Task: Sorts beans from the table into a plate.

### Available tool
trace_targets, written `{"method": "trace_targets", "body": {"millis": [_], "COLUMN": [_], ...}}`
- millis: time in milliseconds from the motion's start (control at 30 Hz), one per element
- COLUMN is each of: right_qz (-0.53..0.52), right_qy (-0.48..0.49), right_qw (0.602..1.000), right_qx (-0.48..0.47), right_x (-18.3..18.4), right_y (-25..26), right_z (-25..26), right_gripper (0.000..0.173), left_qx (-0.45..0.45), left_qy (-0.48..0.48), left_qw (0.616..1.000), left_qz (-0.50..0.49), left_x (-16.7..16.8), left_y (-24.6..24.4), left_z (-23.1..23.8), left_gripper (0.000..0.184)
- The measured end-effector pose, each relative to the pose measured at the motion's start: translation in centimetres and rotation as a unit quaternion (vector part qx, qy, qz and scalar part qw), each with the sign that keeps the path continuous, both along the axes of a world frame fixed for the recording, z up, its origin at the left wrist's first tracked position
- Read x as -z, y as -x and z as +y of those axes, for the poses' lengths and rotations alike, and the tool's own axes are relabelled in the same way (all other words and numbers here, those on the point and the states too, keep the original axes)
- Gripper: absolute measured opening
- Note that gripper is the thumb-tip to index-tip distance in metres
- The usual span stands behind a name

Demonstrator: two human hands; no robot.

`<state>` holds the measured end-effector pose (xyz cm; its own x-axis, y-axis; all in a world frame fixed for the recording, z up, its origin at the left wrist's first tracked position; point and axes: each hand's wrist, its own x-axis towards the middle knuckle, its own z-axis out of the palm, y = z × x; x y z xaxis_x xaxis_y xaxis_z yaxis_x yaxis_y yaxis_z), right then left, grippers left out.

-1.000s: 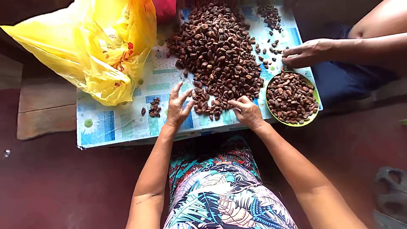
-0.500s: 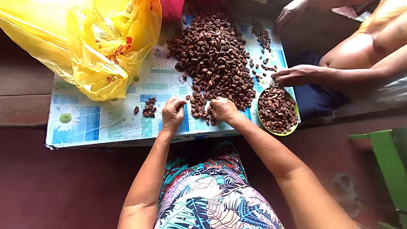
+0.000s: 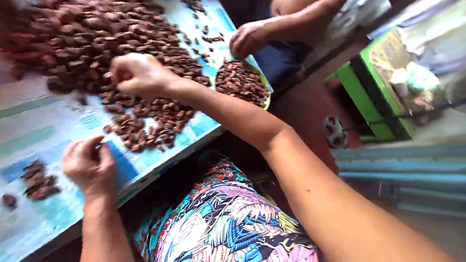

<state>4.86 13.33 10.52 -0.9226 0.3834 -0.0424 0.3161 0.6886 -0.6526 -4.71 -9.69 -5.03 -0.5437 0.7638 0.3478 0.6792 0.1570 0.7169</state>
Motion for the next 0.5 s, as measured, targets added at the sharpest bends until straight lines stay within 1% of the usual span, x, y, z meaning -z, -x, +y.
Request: {"method": "trace_targets", "body": {"millis": [33,100,133,167,200,233,267,300,367,400,433,467,500], "right_qz": [0.020,0.060,0.078,0.098,0.118,0.132,0.147,0.162,0.191,0.209,0.229,0.239,0.240], "right_qy": [0.021,0.064,0.085,0.110,0.142,0.178,0.212,0.240,0.278,0.289,0.296,0.305,0.319], "right_qw": [1.000,0.996,0.993,0.988,0.982,0.973,0.962,0.952,0.931,0.921,0.912,0.903,0.894], "right_qx": [0.008,0.022,0.029,0.035,0.046,0.065,0.086,0.103,0.138,0.154,0.169,0.187,0.204], "right_x": [-0.6,-1.6,-1.7,-1.6,-1.7,-1.9,-2.2,-2.6,-3.5,-4.2,-4.7,-5.3,-5.9], "right_y": [0.3,0.3,0.3,0.3,0.2,0.1,-0.3,-0.8,-1.9,-2.4,-3.0,-3.6,-4.4], "right_z": [0.2,0.7,1.3,2.0,2.7,3.5,4.2,4.8,5.9,6.6,7.3,7.9,8.6], "right_gripper": [0.020,0.016,0.015,0.012,0.012,0.011,0.010,0.010,0.012,0.015,0.020,0.026,0.028], "left_qx": [-0.005,-0.021,-0.025,-0.027,-0.015,0.016,0.062,0.114,0.223,0.289,0.374,0.469,0.535], "left_qy": [-0.005,-0.051,-0.076,-0.105,-0.139,-0.170,-0.191,-0.197,-0.176,-0.150,-0.133,-0.145,-0.217], "left_qw": [1.000,0.998,0.997,0.994,0.990,0.985,0.980,0.974,0.957,0.941,0.910,0.860,0.802], "left_qz": [-0.002,-0.003,0.002,0.007,0.010,0.008,0.003,-0.010,-0.058,-0.089,-0.117,-0.138,-0.153], "left_x": [0.5,1.6,1.6,0.6,-1.3,-3.2,-5.1,-7.3,-11.8,-14.2,-16.4,-17.4,-16.7], "left_y": [0.3,0.8,0.8,0.3,-0.9,-2.1,-3.3,-4.7,-8.3,-10.5,-13.2,-16.4,-20.6], "left_z": [-0.3,-1.0,-1.1,-0.9,-0.4,0.2,0.9,1.6,2.8,3.2,3.5,3.8,4.3], "left_gripper": [0.037,0.036,0.035,0.032,0.026,0.021,0.028,0.041,0.062,0.069,0.071,0.072,0.074]}}
